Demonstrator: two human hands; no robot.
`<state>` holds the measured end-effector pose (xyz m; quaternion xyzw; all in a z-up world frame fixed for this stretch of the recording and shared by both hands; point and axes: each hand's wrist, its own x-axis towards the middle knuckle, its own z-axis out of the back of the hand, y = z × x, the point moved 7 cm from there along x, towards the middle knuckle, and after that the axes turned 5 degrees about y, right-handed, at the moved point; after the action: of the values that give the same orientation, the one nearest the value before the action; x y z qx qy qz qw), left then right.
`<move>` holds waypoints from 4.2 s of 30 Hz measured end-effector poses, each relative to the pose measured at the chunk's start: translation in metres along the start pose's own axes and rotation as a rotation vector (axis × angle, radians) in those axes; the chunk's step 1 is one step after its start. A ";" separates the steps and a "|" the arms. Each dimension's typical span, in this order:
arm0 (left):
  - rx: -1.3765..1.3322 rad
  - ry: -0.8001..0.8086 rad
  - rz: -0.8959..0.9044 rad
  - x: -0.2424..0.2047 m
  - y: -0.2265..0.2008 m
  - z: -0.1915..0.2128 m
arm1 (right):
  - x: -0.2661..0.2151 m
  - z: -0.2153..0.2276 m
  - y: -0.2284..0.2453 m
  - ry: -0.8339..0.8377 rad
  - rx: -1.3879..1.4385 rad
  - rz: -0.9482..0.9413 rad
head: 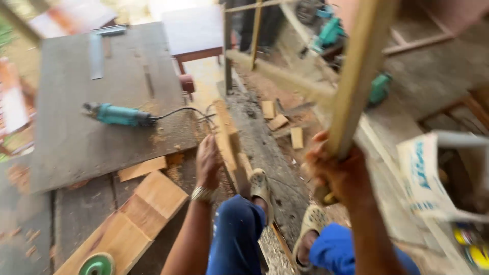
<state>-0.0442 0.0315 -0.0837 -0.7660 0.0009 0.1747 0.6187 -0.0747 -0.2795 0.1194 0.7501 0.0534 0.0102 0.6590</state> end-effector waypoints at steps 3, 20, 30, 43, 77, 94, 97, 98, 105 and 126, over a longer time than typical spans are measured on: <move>-0.016 0.043 0.013 -0.071 0.034 0.021 | -0.070 0.016 -0.053 -0.084 0.051 -0.095; 0.922 0.114 -0.072 -0.290 0.044 0.000 | -0.170 0.087 -0.112 -0.147 -0.197 -0.155; 1.199 0.095 -0.287 -0.243 0.023 -0.031 | -0.130 0.105 -0.081 -0.141 -0.588 0.031; 1.210 -0.003 -0.357 -0.232 0.023 -0.036 | -0.040 0.103 -0.036 0.117 -0.807 0.297; 1.308 -0.121 0.071 -0.194 0.033 -0.028 | -0.062 0.138 -0.034 -0.053 -0.781 0.071; 1.264 -0.114 0.033 -0.199 0.022 -0.037 | -0.063 0.142 -0.036 -0.115 -0.776 0.040; 1.270 -0.088 -0.072 -0.198 0.021 -0.039 | -0.062 0.141 -0.032 -0.119 -0.760 0.040; 1.272 -0.089 -0.071 -0.199 0.019 -0.041 | -0.061 0.140 -0.031 -0.118 -0.759 0.039; 1.263 -0.063 -0.031 -0.199 0.013 -0.044 | -0.059 0.136 -0.035 -0.098 -0.772 -0.024; 1.228 -0.075 -0.015 -0.189 0.012 -0.042 | -0.057 0.130 -0.032 -0.084 -0.741 0.011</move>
<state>-0.2134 -0.0516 -0.0374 -0.2630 0.0742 0.1649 0.9477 -0.1223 -0.4093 0.0743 0.4606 0.0151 0.0016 0.8875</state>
